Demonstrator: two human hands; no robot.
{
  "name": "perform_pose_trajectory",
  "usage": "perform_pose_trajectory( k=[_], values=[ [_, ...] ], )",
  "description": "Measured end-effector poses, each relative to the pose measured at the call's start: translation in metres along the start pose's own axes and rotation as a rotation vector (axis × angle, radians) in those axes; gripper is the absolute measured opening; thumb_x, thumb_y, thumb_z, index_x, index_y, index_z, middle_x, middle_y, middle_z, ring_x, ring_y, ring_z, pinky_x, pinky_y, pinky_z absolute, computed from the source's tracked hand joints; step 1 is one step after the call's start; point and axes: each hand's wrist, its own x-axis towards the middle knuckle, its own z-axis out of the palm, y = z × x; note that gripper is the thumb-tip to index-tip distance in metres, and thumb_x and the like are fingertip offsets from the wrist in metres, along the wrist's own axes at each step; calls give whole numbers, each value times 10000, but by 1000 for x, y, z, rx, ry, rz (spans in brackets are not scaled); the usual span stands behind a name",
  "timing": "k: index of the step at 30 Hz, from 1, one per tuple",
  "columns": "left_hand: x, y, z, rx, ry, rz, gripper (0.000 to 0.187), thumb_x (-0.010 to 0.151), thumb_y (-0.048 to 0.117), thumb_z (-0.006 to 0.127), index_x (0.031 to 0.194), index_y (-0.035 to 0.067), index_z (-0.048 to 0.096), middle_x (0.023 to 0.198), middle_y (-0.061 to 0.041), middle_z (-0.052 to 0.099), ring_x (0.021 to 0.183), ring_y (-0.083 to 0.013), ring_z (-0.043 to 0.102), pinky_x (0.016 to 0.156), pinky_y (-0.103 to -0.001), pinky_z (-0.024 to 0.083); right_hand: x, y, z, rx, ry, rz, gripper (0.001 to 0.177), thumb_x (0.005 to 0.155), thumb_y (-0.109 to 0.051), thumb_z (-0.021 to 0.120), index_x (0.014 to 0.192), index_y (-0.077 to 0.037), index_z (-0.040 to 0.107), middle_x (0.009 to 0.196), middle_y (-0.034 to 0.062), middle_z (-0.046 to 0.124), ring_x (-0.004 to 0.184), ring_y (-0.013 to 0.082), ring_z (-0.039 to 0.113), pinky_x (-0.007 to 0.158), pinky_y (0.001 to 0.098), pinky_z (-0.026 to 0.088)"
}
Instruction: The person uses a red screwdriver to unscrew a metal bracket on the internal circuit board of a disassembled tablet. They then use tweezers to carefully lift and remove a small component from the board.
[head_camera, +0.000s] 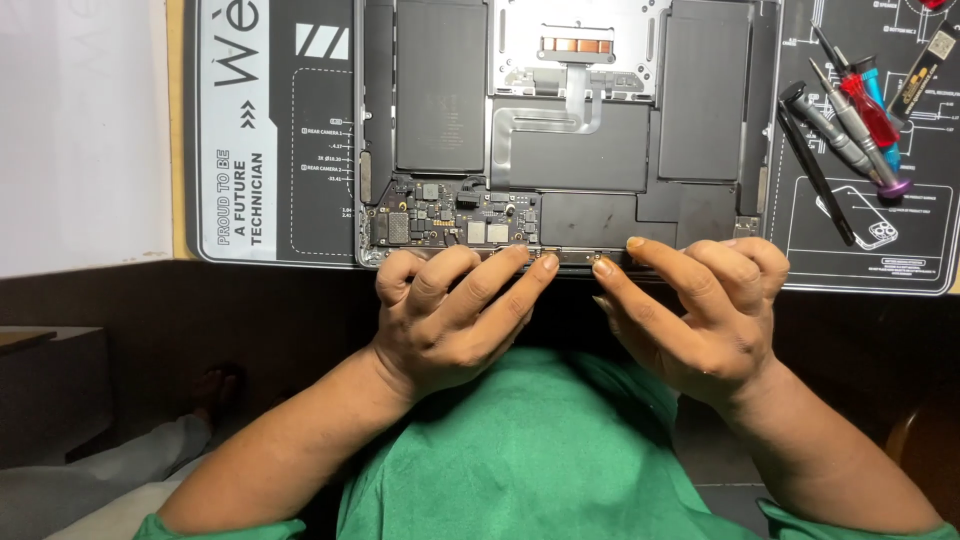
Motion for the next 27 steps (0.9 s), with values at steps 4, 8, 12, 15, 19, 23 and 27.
perform_pose_trajectory(
  k=[4,8,12,15,19,23,27],
  values=[
    [0,-1,1,-13,7,4,147,1023,268,683,1116,271,797,1090,107,726,901,-108,567,861,-304,321,-6,2,-4,54,14,59,205,1021,-277,676,1103,-141,806,1121,131,710,897,277,523,847,430,371],
    [4,0,1,-51,3,-1,136,1010,243,679,1078,241,797,1068,98,726,922,-117,569,853,-303,327,-12,4,-8,74,49,131,137,987,-192,747,1034,-78,808,1125,178,681,896,321,548,871,459,388],
    [13,0,1,-83,27,19,100,1008,200,695,1035,226,788,1001,97,734,899,-111,574,839,-289,330,-14,10,-10,36,24,171,115,962,-180,808,1014,-77,809,1093,167,696,906,309,569,902,457,373],
    [17,-1,-1,-101,-6,53,126,1032,164,676,1051,222,787,1019,92,731,935,-124,580,888,-288,349,-14,11,-11,36,15,190,111,959,-187,821,1011,-90,808,1090,144,693,917,296,563,901,447,365],
    [19,2,3,-104,1,99,201,1056,169,605,1083,235,794,1057,115,752,948,-116,585,903,-276,358,-12,11,-12,37,17,177,124,954,-196,806,1007,-84,809,1078,148,697,909,296,566,893,442,369],
    [16,5,8,-82,-8,93,166,1053,185,636,1078,220,796,1095,125,749,948,-125,574,896,-277,344,-12,11,-13,40,16,183,137,945,-205,808,1010,-85,810,1073,141,697,917,292,562,900,439,364],
    [12,7,13,-32,19,63,166,1042,177,650,1052,252,798,1070,163,735,856,-114,511,858,-294,280,-13,12,-13,40,22,189,162,950,-233,773,997,-83,810,1076,147,698,918,291,564,906,441,362]
  ],
)
